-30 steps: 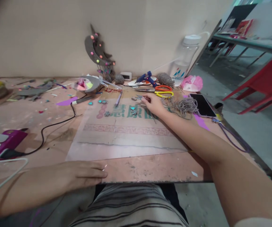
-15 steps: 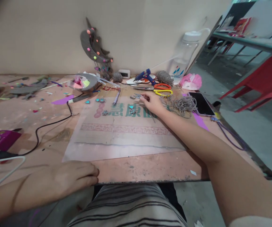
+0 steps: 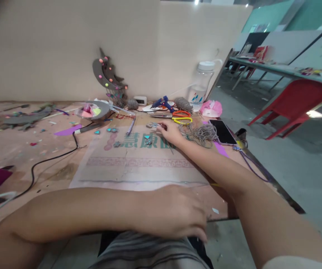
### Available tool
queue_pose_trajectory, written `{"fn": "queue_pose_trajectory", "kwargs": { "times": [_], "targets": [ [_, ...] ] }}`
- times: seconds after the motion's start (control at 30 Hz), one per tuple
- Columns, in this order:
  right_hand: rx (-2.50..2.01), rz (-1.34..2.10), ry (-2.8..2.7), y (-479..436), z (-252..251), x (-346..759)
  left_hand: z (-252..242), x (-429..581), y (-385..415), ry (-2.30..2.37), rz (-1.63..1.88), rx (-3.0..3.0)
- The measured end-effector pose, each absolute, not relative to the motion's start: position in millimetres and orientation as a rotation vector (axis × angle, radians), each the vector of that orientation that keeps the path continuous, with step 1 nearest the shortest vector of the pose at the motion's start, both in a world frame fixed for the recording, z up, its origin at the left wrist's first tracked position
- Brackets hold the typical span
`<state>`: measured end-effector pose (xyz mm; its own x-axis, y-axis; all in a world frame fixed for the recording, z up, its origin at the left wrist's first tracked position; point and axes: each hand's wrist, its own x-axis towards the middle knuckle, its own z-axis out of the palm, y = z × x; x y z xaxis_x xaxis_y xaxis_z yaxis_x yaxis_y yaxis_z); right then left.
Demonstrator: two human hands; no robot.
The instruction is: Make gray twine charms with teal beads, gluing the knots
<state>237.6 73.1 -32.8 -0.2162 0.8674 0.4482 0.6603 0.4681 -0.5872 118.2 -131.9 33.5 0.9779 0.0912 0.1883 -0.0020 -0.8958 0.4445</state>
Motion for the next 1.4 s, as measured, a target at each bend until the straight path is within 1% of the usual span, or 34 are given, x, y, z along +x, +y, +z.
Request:
{"fn": "queue_pose_trajectory", "kwargs": {
  "times": [0.03, 0.13, 0.23, 0.37, 0.47, 0.6, 0.7, 0.77, 0.83, 1.07, 1.27, 1.4],
  "targets": [
    [-1.265, 0.349, -1.961, 73.6, -33.6, 237.7, 31.7, 109.0, -123.9, 0.120, 0.324, 2.661],
    [-1.255, 0.360, -1.966, 75.3, -36.3, 237.8, 25.9, 76.4, -96.6, 0.480, 0.470, 2.584],
    [-1.254, 0.358, -1.985, 75.3, -37.0, 238.1, 23.8, 48.6, -65.0, 0.633, 0.507, 2.544],
    [-1.241, 0.297, -2.061, 70.3, -32.9, 241.9, 25.2, 17.2, -11.8, 1.204, 0.618, 2.436],
    [-1.217, 0.240, -2.171, 65.3, -29.0, 248.3, 19.6, 0.0, 18.1, 1.384, 0.646, 2.400],
    [-1.196, 0.205, -2.312, 63.2, -27.0, 257.5, 7.1, -3.9, 27.2, 1.385, 0.455, 2.477],
    [-1.233, 0.093, -2.378, 63.9, -26.7, 261.7, 2.6, 1.0, 26.5, 1.389, 0.334, 2.510],
    [-1.259, -0.008, -2.390, 62.7, -25.7, 262.6, 0.3, 3.4, 28.3, 1.374, 0.344, 2.505],
    [-1.247, -0.030, -2.367, 58.6, -23.4, 261.6, -3.6, 4.6, 31.5, 1.349, 0.426, 2.494],
    [-1.103, 0.194, -2.308, 34.5, -8.3, 248.8, -18.9, 5.1, 39.8, 1.232, 0.633, 2.446],
    [-1.090, 0.342, -2.210, 30.9, -5.4, 245.0, -17.6, 4.5, 38.9, 1.213, 0.696, 2.369],
    [-1.137, 0.441, -2.174, 31.5, -9.2, 243.8, -16.5, 4.1, 37.3, 1.200, 0.722, 2.205]
  ]
}}
